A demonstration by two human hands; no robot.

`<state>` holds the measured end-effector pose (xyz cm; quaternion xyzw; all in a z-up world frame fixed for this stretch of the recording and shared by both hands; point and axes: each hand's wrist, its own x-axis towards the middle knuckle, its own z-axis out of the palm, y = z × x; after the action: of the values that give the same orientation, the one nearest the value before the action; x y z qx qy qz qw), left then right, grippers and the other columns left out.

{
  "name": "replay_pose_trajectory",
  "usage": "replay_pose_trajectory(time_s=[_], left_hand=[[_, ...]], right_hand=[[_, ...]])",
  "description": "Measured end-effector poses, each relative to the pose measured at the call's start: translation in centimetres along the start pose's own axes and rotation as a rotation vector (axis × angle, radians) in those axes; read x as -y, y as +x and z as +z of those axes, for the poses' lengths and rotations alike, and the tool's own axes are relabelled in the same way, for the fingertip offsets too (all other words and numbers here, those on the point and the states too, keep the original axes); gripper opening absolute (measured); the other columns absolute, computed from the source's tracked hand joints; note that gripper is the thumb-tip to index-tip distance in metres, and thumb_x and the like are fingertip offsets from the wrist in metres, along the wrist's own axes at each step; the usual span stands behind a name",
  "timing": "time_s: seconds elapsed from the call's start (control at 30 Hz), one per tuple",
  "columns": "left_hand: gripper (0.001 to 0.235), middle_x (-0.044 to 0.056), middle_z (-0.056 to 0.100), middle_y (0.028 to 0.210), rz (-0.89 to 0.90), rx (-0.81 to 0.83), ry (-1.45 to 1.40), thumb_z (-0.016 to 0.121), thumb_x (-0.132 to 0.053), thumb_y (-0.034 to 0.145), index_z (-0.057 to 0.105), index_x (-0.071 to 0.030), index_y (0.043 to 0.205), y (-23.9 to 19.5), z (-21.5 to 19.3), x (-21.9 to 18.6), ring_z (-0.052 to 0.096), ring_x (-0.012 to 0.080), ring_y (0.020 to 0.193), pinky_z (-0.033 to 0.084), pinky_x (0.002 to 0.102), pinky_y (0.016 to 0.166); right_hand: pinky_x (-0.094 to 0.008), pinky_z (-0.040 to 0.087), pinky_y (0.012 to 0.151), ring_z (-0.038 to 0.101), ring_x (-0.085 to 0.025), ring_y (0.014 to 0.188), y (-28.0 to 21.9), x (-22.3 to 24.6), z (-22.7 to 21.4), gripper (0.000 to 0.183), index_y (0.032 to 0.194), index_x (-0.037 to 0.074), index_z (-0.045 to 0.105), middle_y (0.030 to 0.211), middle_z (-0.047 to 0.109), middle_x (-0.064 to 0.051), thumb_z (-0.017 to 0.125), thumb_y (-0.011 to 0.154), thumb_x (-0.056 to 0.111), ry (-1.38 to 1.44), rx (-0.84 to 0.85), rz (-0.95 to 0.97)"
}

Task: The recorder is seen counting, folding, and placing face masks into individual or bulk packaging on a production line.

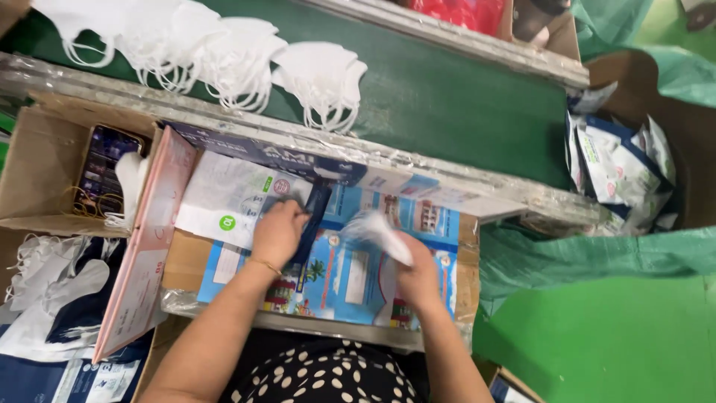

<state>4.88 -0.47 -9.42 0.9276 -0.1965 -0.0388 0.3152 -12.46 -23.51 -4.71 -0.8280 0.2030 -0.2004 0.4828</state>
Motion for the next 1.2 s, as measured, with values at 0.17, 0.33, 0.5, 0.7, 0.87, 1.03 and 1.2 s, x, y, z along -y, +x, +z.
replay_pose_trajectory(time_s=[0.17,0.33,0.5,0.7,0.87,1.03,1.2], left_hand=[[0.025,0.013,0.065,0.08,0.012,-0.128,-0.344,0.078,-0.025,0.087,0.065,-0.004,0.084,-0.4,-2.7,-1.7,0.064,0.0339,0.073,0.05,0.042,0.066],[0.024,0.013,0.064,0.079,0.029,-0.246,-0.356,0.08,-0.019,0.089,0.065,-0.003,0.081,-2.9,-3.6,-3.3,0.061,0.0317,0.071,0.048,0.041,0.064],[0.024,0.012,0.067,0.089,0.237,0.073,-1.096,0.074,-0.014,0.082,0.063,-0.005,0.1,-4.3,-2.8,-5.7,0.065,0.0321,0.079,0.053,0.039,0.069],[0.016,0.009,0.059,0.077,0.472,-0.112,-0.29,0.076,-0.019,0.087,0.063,-0.01,0.082,-5.2,-3.0,-7.6,0.064,0.0304,0.07,0.052,0.041,0.062],[0.016,0.01,0.062,0.079,0.29,0.008,-0.348,0.072,-0.019,0.084,0.062,-0.007,0.081,-4.5,-3.0,-8.1,0.065,0.0315,0.071,0.051,0.043,0.062],[0.017,0.011,0.071,0.076,0.052,0.178,-0.593,0.072,-0.023,0.082,0.066,-0.006,0.081,-6.2,-0.8,-7.5,0.069,0.027,0.07,0.053,0.04,0.064],[0.03,0.009,0.068,0.09,0.039,0.139,-0.766,0.073,-0.034,0.087,0.062,-0.009,0.1,-7.5,-5.6,-7.5,0.068,0.0285,0.086,0.055,0.04,0.079]], right_hand=[[-0.043,0.05,0.08,0.068,-0.03,0.095,0.1,1.1,1.5,0.034,0.106,0.013,0.075,0.099,0.074,-0.007,0.074,0.074,0.003,-0.606,0.12,-0.504],[-0.035,0.056,0.077,0.072,-0.021,0.087,-1.4,3.2,1.7,0.025,0.102,0.01,0.075,0.095,0.075,-0.009,0.086,0.08,0.004,0.07,0.494,-0.094],[-0.031,0.058,0.083,0.071,-0.012,0.093,-0.4,3.5,5.3,0.033,0.105,0.011,0.072,0.1,0.076,-0.003,0.082,0.074,0.006,0.621,0.264,0.476],[-0.031,0.058,0.075,0.073,-0.013,0.082,0.9,-2.3,5.3,0.024,0.104,0.005,0.078,0.091,0.078,-0.003,0.072,0.081,0.01,0.027,-0.056,0.093],[-0.029,0.054,0.073,0.064,-0.01,0.083,-0.3,-0.4,4.0,0.023,0.105,0.004,0.071,0.092,0.073,0.0,0.075,0.086,0.017,0.311,0.326,0.203],[-0.034,0.05,0.083,0.061,-0.016,0.093,-1.5,-4.2,4.5,0.026,0.114,0.001,0.069,0.101,0.068,-0.006,0.071,0.096,0.019,0.102,0.411,-0.046],[-0.032,0.056,0.069,0.067,-0.015,0.078,-1.8,-3.7,3.9,0.029,0.109,0.003,0.07,0.088,0.072,-0.002,0.069,0.08,0.007,0.065,0.522,0.065]])
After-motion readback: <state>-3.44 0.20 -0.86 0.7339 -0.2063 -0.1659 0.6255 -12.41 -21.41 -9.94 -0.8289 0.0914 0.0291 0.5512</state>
